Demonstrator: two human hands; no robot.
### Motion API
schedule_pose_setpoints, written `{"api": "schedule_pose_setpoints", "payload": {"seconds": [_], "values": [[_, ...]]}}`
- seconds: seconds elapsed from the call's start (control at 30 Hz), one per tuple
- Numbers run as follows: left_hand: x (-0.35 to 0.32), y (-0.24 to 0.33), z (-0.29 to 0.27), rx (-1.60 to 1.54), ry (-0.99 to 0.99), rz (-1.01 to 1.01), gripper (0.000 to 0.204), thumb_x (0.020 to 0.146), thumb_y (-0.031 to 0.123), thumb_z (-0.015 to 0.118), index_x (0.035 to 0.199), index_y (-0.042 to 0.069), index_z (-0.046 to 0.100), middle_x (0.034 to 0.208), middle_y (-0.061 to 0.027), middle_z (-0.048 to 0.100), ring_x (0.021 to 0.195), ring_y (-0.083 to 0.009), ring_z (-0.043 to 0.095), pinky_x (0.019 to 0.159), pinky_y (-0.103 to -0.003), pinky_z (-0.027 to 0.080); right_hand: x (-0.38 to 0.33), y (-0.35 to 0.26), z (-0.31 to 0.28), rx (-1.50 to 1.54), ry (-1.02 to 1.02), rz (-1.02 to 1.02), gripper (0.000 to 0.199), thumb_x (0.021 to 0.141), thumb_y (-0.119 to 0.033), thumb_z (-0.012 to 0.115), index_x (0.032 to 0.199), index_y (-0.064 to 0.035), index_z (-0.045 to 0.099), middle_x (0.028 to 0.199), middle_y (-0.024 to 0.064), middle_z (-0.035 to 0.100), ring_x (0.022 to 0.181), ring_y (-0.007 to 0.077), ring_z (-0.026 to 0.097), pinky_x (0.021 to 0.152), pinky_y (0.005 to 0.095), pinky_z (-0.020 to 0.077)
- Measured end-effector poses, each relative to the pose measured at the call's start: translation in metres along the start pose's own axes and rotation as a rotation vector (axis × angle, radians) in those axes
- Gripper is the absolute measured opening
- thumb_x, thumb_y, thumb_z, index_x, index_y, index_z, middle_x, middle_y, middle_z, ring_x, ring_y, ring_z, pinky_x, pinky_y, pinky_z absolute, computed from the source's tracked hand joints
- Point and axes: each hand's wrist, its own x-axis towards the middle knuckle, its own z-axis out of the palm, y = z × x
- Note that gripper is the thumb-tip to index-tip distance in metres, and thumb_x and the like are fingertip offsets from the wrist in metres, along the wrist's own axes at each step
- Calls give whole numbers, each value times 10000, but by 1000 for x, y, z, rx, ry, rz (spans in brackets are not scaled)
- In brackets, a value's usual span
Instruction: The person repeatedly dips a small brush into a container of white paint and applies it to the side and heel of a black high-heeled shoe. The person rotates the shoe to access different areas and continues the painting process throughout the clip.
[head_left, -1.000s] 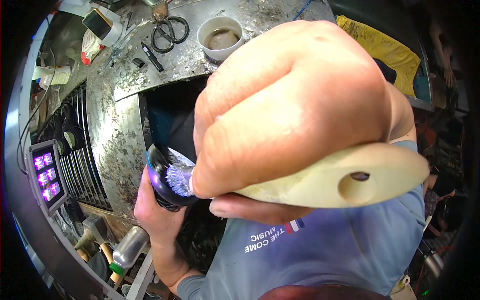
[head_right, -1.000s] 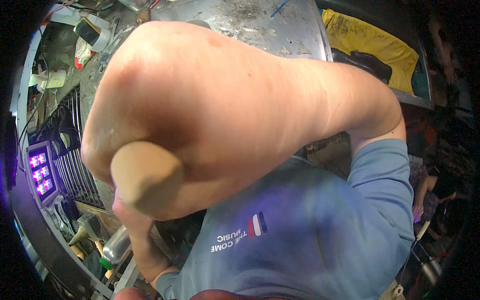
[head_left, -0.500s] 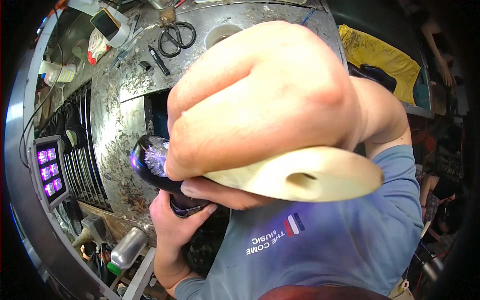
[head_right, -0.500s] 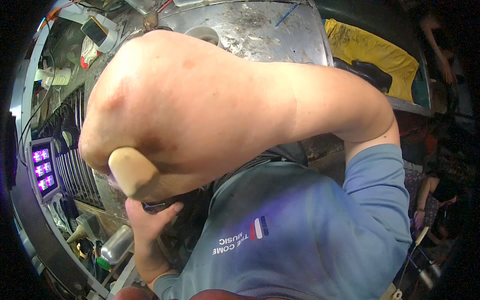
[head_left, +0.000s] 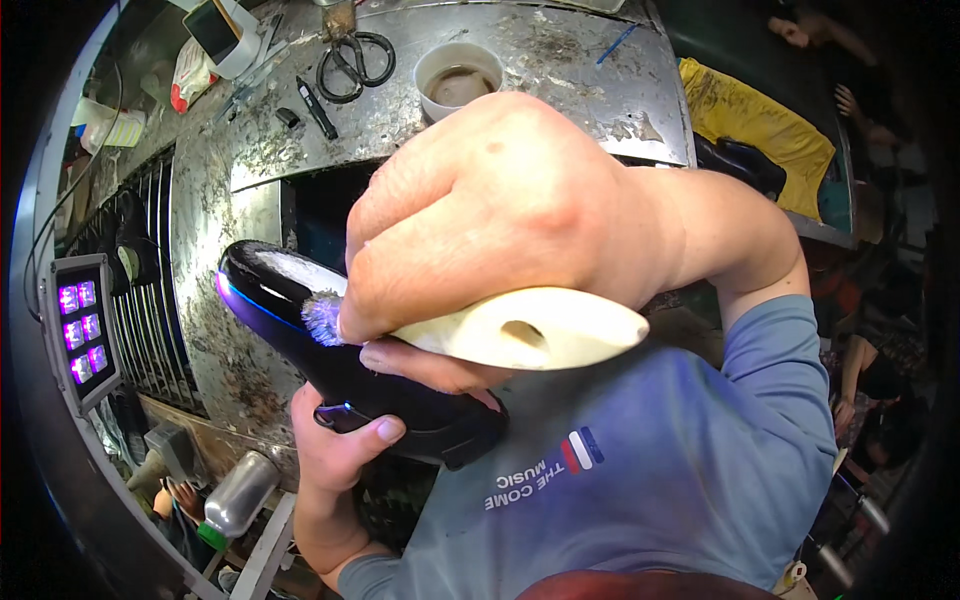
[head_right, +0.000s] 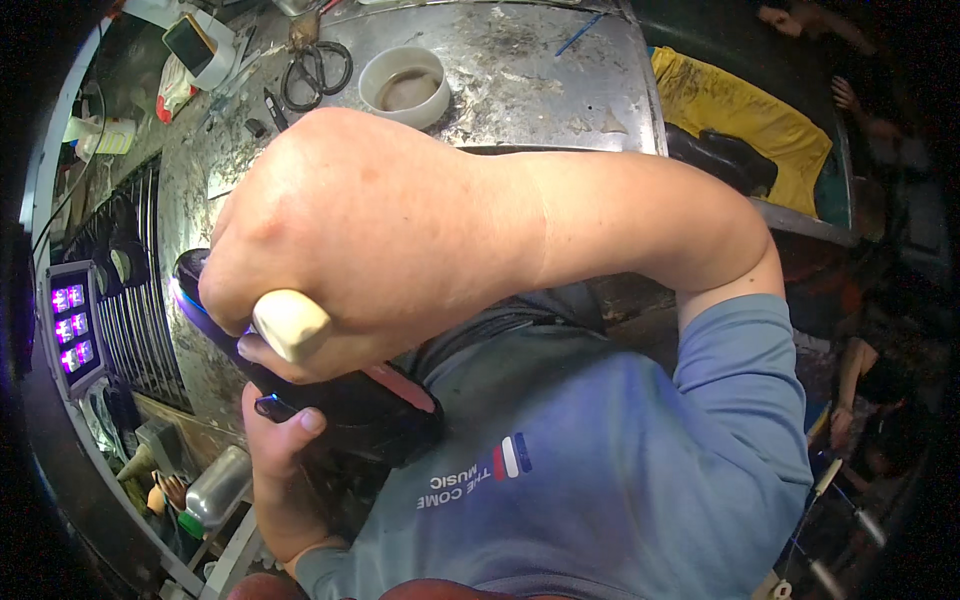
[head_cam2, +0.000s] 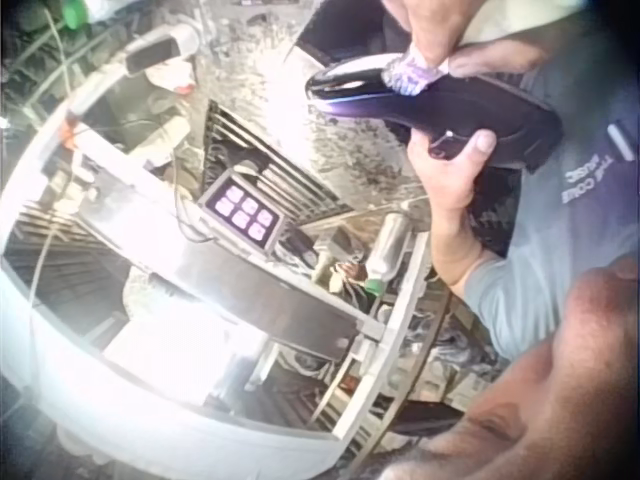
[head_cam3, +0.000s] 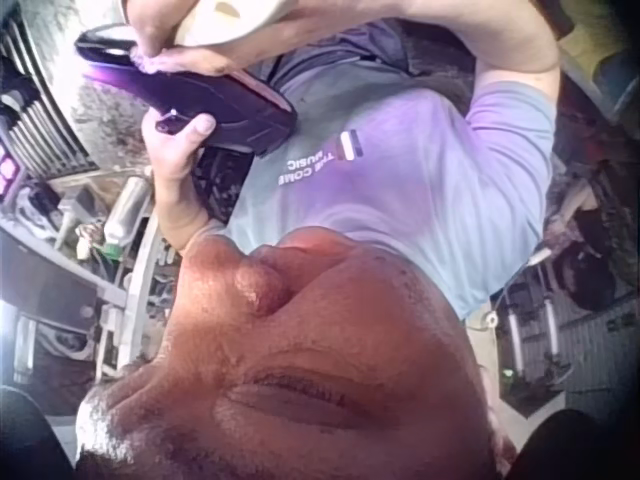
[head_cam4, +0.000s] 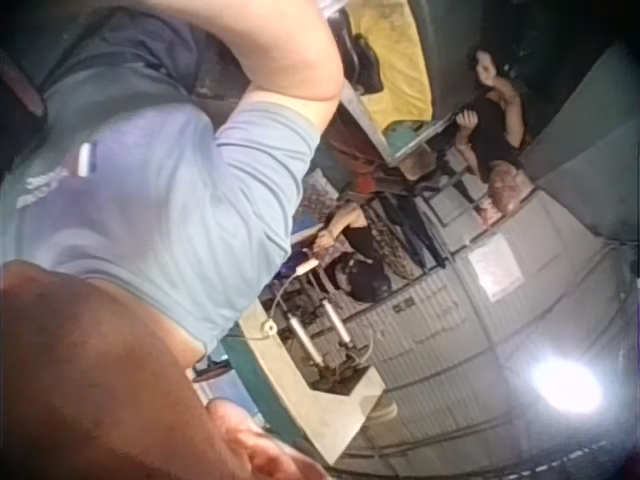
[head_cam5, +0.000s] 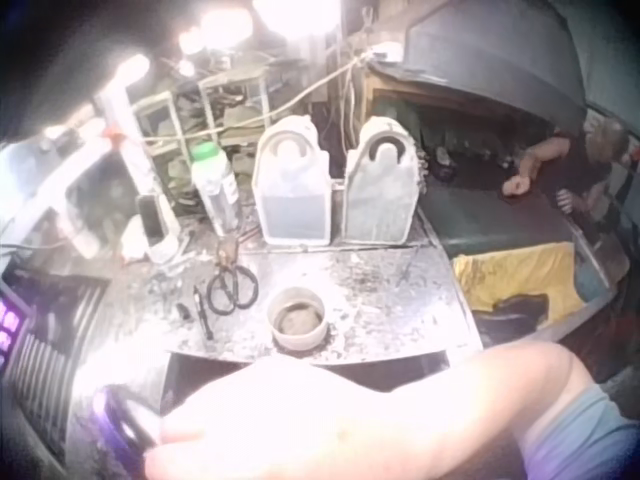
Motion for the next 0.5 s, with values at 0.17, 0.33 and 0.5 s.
{"api": "schedule_pose_setpoints", "payload": {"seconds": [0.17,0.33,0.5], "values": [[0,3,2,-123,-11,-48,685,753,345,839,1244,-60,586,1127,-106,682,1020,-191,658,926,-329,512,-5,-1,0,8,-63,53,152,730,-232,715,700,-109,630,647,80,590,636,322,629,554,425,503],[-2,-6,2,-192,17,-28,819,776,421,788,1353,-68,475,1233,-172,630,1113,-273,646,973,-392,520,-9,-4,8,23,-63,60,150,733,-228,717,697,-109,633,647,72,595,634,312,631,556,419,506],[-2,-17,4,-270,56,-10,819,833,451,716,1399,-68,433,1275,-213,615,1117,-311,661,970,-429,544,-16,-2,8,116,-80,100,134,757,-231,731,745,-109,676,689,73,640,663,303,651,593,403,525]]}}
